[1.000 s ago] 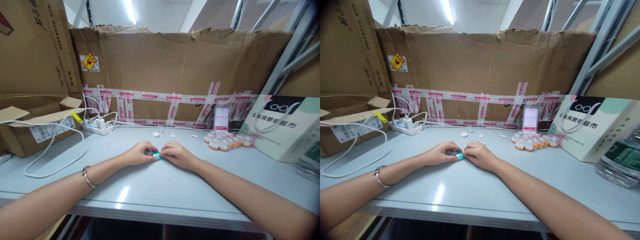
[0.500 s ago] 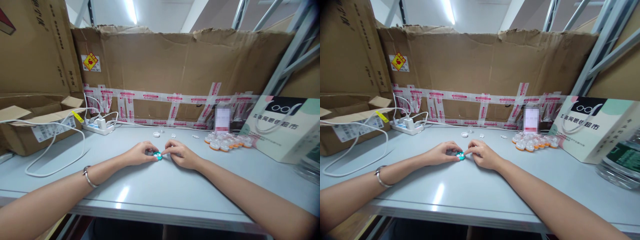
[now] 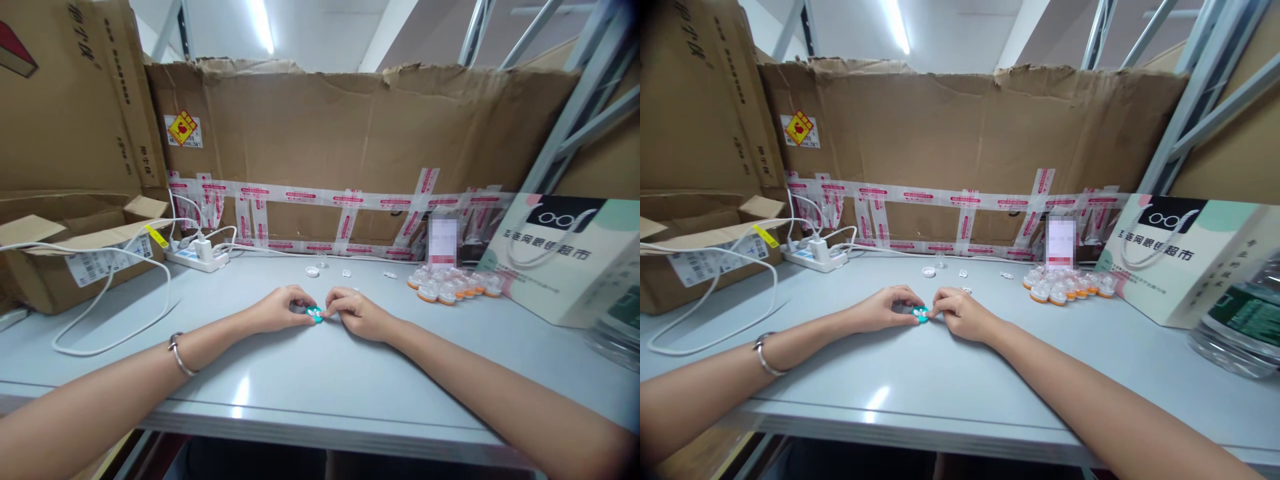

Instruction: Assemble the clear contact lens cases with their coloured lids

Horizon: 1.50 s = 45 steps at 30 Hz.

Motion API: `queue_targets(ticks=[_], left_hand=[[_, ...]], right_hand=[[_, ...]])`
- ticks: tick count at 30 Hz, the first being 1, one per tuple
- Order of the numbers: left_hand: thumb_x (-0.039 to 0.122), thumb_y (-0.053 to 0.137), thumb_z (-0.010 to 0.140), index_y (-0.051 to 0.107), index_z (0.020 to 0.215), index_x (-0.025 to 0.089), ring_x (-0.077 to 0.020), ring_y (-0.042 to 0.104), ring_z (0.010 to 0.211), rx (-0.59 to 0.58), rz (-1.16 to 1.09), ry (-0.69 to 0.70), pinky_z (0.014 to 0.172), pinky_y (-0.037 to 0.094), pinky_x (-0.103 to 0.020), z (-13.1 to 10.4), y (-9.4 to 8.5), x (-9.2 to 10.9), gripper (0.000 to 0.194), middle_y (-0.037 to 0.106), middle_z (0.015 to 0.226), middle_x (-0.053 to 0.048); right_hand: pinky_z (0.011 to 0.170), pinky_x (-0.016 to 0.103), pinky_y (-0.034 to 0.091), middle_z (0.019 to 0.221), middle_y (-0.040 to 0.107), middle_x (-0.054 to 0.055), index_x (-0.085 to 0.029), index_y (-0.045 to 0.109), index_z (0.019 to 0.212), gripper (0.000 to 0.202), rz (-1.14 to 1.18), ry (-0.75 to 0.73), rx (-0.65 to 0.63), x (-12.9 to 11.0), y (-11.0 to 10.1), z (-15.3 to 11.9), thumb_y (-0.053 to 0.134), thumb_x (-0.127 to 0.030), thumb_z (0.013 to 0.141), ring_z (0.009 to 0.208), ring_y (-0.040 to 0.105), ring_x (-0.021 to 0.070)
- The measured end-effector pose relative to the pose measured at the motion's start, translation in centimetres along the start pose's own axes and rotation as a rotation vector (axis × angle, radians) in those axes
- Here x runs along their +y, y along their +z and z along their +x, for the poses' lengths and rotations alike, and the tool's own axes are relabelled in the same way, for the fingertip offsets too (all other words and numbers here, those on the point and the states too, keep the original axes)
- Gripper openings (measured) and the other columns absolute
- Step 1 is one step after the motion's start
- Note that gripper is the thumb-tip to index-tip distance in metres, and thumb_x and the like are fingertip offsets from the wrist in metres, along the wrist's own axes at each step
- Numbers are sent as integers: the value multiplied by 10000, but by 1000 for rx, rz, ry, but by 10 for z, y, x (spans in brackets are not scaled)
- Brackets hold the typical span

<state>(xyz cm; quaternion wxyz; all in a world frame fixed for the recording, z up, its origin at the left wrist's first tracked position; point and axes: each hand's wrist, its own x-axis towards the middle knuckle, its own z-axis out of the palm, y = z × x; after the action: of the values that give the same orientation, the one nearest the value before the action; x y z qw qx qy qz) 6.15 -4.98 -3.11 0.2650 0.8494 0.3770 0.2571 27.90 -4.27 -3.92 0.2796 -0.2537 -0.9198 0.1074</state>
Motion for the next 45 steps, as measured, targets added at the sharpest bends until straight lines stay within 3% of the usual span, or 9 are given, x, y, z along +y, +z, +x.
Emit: queue_targets(ticks=[12,17,23,29,35,38,42,45], left_hand=[[363,623,700,662,972,162,-136,520,753,16,48,14,670,394,-226,0,-1,-1,340,600,875,-38],[361,657,675,636,1015,159,-153,550,818,27,26,20,729,424,-236,-2,-5,1,396,607,932,-52],[313,577,769,683,914,227,-147,557,846,37,267,186,796,405,-257,-12,-19,11,199,607,926,-34],[288,580,774,694,890,252,-151,562,839,6,355,218,800,403,-269,-12,-18,11,167,619,913,-28],[313,486,831,662,868,185,-140,575,847,197,212,180,762,430,-241,-11,-23,11,221,631,901,-38],[377,469,821,638,945,188,-180,571,895,217,272,52,696,444,-253,-2,-27,2,282,624,989,-58],[404,507,779,552,1101,139,-251,539,1003,130,365,-29,856,404,-340,31,-27,-13,420,588,1104,-124],[361,558,743,528,1113,125,-276,506,1073,111,353,-35,910,365,-351,65,-20,-22,440,558,1167,-148]], right_hand=[[750,292,430,858,617,43,-205,687,876,426,37,23,31,-2,-3,0,406,47,679,789,559,150],[752,294,427,863,613,33,-234,679,926,454,36,27,34,-4,-3,-1,409,41,686,786,552,148],[777,309,420,873,614,36,-244,673,957,458,1,-1,11,-6,-4,-1,417,29,694,799,552,152],[757,295,427,867,615,37,-237,678,935,441,11,10,20,-6,-3,0,417,21,691,796,556,149],[733,275,431,835,629,39,-186,654,894,320,111,127,156,-7,-8,1,403,-53,748,801,570,142],[652,254,418,795,633,20,-183,616,910,268,120,265,228,-6,-10,0,403,-103,767,754,564,137],[571,228,379,765,631,6,-177,582,895,225,138,355,253,-6,-12,-3,401,-134,768,697,552,124],[576,226,377,751,623,2,-175,578,862,218,152,352,238,-6,-13,-5,399,-120,749,687,553,118]])
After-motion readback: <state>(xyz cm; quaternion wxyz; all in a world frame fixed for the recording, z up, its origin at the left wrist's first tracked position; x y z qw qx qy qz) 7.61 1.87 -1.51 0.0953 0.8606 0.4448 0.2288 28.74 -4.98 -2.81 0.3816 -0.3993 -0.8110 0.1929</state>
